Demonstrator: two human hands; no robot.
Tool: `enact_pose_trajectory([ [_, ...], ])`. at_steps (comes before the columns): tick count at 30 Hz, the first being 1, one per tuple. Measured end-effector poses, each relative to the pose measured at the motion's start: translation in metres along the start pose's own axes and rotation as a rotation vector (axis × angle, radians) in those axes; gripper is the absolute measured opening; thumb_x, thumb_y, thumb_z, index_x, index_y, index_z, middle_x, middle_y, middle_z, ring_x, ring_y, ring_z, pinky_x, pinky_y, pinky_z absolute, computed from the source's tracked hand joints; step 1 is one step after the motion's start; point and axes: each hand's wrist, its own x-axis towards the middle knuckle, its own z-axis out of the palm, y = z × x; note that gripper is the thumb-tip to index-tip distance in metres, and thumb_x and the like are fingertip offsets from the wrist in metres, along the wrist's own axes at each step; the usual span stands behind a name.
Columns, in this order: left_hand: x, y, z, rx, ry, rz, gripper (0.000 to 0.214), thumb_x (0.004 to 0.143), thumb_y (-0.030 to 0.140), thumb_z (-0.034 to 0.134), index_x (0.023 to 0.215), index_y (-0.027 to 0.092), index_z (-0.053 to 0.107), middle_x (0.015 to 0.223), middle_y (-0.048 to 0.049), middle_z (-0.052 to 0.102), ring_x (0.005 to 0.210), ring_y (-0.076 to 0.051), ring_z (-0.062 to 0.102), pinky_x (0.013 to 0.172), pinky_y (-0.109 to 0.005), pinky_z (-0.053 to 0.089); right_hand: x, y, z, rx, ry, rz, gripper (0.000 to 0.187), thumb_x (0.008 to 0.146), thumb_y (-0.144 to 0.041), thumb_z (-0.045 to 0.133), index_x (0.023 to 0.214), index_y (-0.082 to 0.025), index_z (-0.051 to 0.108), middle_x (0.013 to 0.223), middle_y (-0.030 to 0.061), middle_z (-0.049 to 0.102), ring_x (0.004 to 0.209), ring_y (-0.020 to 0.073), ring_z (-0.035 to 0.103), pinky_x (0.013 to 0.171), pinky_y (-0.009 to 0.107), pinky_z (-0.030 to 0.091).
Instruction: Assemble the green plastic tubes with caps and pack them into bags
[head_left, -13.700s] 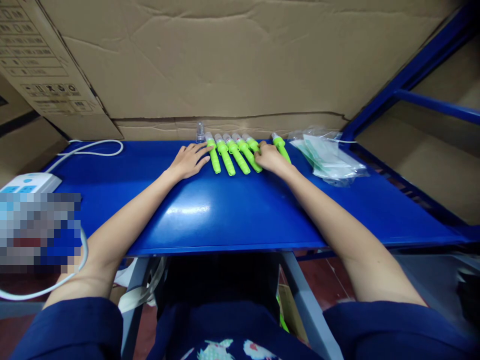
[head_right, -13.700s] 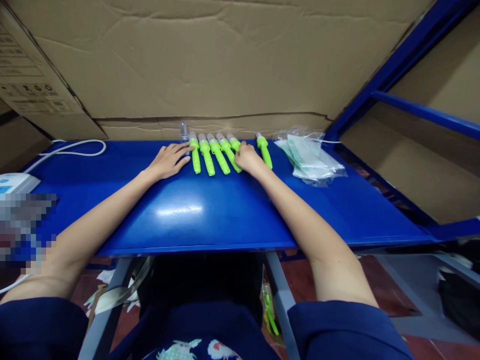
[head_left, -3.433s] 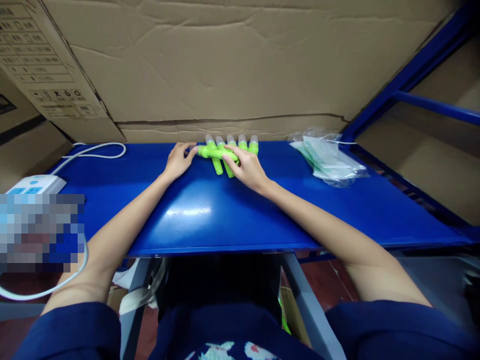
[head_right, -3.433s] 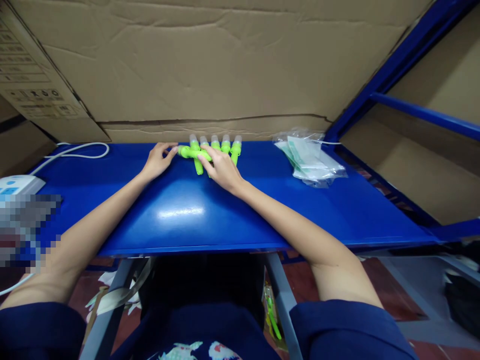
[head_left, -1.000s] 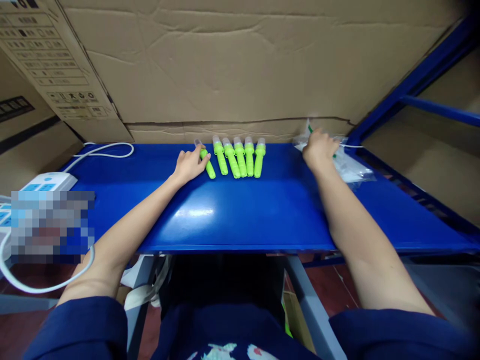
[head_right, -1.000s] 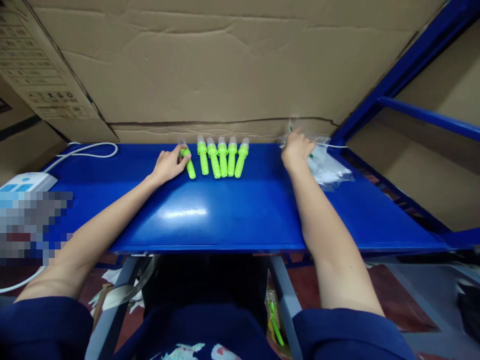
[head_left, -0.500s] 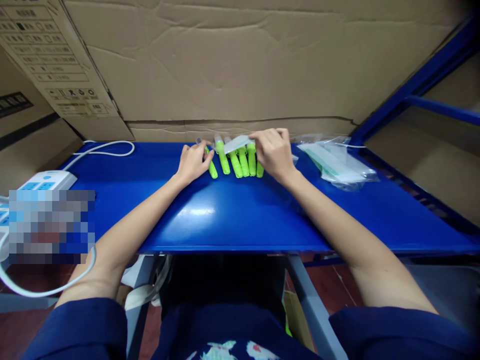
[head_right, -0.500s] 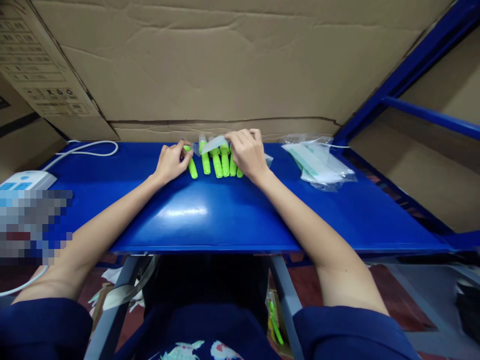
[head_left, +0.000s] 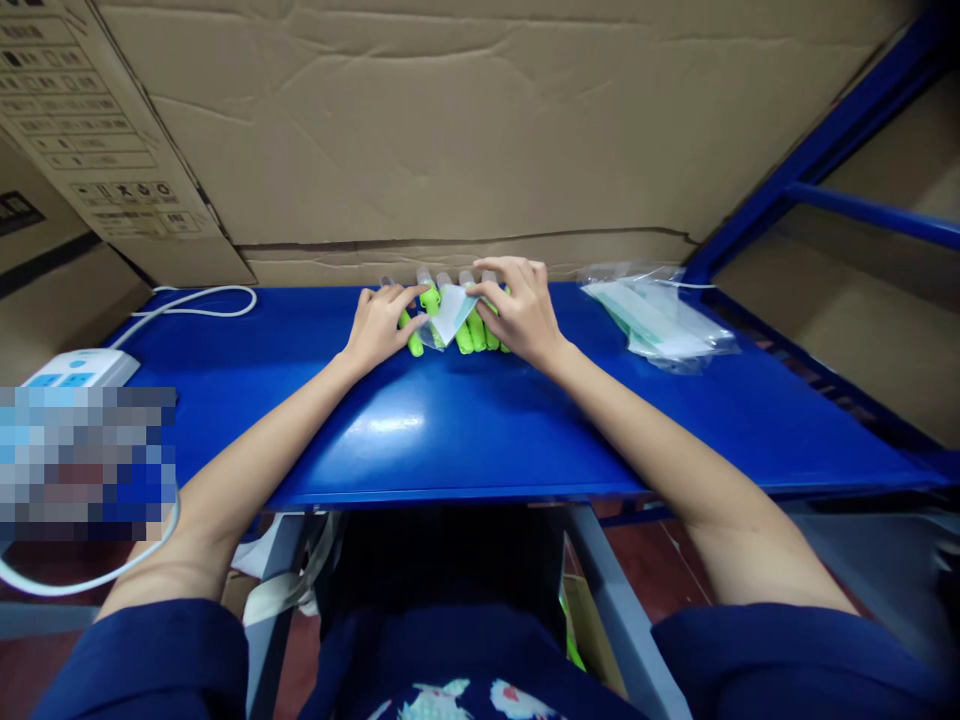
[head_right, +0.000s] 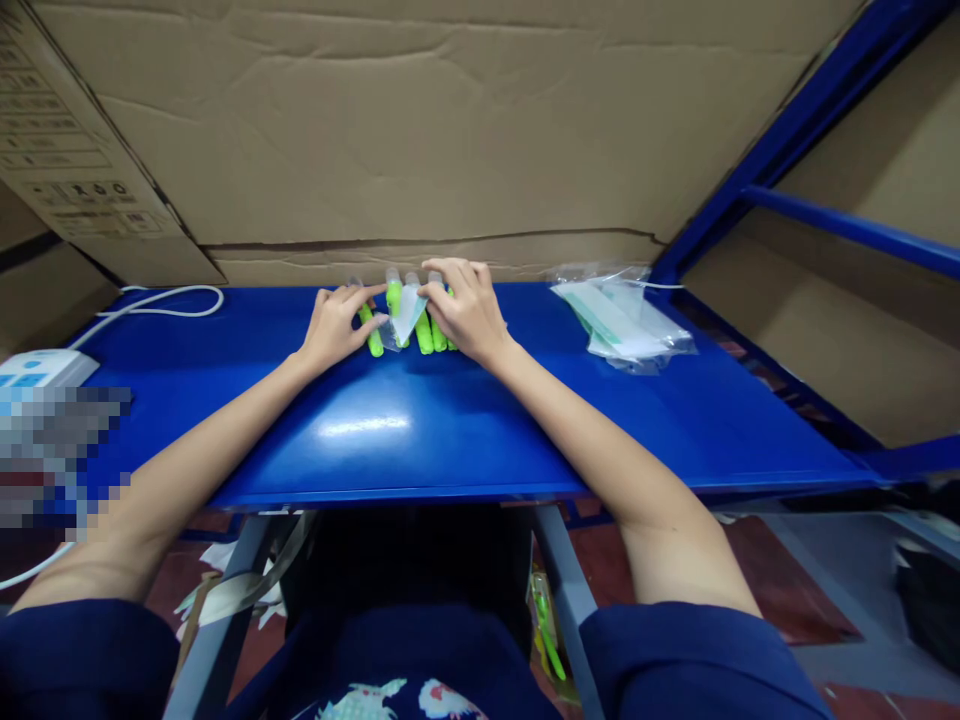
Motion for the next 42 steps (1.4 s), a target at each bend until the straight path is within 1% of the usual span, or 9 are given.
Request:
enact_pose_trajectory([
  [3,0.0,0.001,0.002,0.04,0.0,0.077,0.05,0.098,0.047,0.062,0.142,0.024,0.061,0.129,-0.014,0.07,0.119,-0.033,0.064,0.099,-0.045,0.039,0.0,-0.002,0.0,-0.008,-0.004,0.013,0.025,0.104,-0.027,0.048,0.103,-0.021,0.072,0.134,0.0153,0.065,0.124,0.0319,0.058,0.1,0.051,0.04],
  [7,0.0,0.004,0.005,0.065,0.001,0.177,0.065,0.093,0.058,0.066,0.146,0.022,0.058,0.136,-0.0172,0.067,0.122,-0.034,0.063,0.102,-0.046,0.039,0.001,-0.003,-0.001,-0.015,-0.015,0.014,0.026,0.105,-0.03,0.049,0.105,-0.021,0.073,0.13,0.015,0.066,0.121,0.0312,0.058,0.099,0.05,0.041],
  [11,0.0,0.008,0.005,0.088,0.009,0.245,0.072,0.095,0.062,0.061,0.153,0.021,0.051,0.14,-0.0189,0.064,0.125,-0.034,0.062,0.104,-0.045,0.038,0.0,-0.007,-0.002,-0.005,-0.047,0.015,0.027,0.106,-0.031,0.047,0.107,-0.023,0.073,0.125,0.0129,0.068,0.113,0.0289,0.059,0.095,0.047,0.044],
  [17,0.0,0.013,0.002,0.063,-0.055,0.258,0.083,0.091,0.072,0.058,0.157,0.024,0.046,0.147,-0.0193,0.06,0.131,-0.035,0.058,0.108,-0.045,0.034,-0.001,-0.015,-0.003,0.022,-0.084,0.045,0.03,0.107,-0.035,0.044,0.106,-0.026,0.073,0.114,0.0118,0.067,0.103,0.0263,0.06,0.089,0.045,0.048],
  [22,-0.001,0.017,-0.001,-0.012,-0.071,0.257,0.101,0.082,0.081,0.061,0.159,0.018,0.042,0.148,-0.0232,0.059,0.133,-0.039,0.057,0.108,-0.046,0.035,0.002,-0.015,-0.005,0.035,-0.091,0.079,0.032,0.108,-0.036,0.043,0.107,-0.025,0.073,0.109,0.0126,0.065,0.101,0.0273,0.059,0.088,0.046,0.048],
  [25,-0.001,0.019,-0.001,-0.052,-0.051,0.243,0.095,0.088,0.076,0.057,0.158,0.013,0.042,0.146,-0.0241,0.061,0.131,-0.039,0.06,0.106,-0.045,0.037,0.002,-0.015,-0.004,0.014,-0.083,0.075,0.033,0.108,-0.037,0.043,0.108,-0.024,0.073,0.107,0.0126,0.065,0.1,0.0269,0.059,0.087,0.044,0.048],
  [31,-0.001,0.019,0.0,-0.042,0.0,0.163,0.059,0.103,0.046,0.041,0.152,0.013,0.047,0.141,-0.0193,0.066,0.126,-0.032,0.066,0.105,-0.042,0.041,0.003,-0.015,-0.006,-0.031,-0.073,0.059,0.032,0.107,-0.035,0.045,0.11,-0.024,0.075,0.104,0.0108,0.068,0.095,0.024,0.062,0.084,0.038,0.05],
  [38,0.001,0.01,-0.002,-0.032,0.105,-0.05,0.051,0.1,0.027,0.039,0.149,0.013,0.045,0.141,-0.0172,0.066,0.127,-0.027,0.065,0.105,-0.04,0.046,0.001,-0.008,-0.011,-0.028,0.001,0.173,0.033,0.106,-0.027,0.048,0.123,-0.028,0.076,0.109,0.0059,0.074,0.075,0.016,0.064,0.071,0.028,0.051],
  [42,0.002,-0.002,-0.002,-0.073,0.116,-0.117,0.05,0.097,0.025,0.043,0.145,0.014,0.048,0.131,-0.0146,0.071,0.116,-0.025,0.069,0.101,-0.039,0.049,0.0,-0.008,-0.01,0.089,0.044,0.13,0.034,0.106,-0.025,0.045,0.121,-0.026,0.076,0.119,0.0085,0.073,0.086,0.0177,0.07,0.078,0.03,0.055],
])
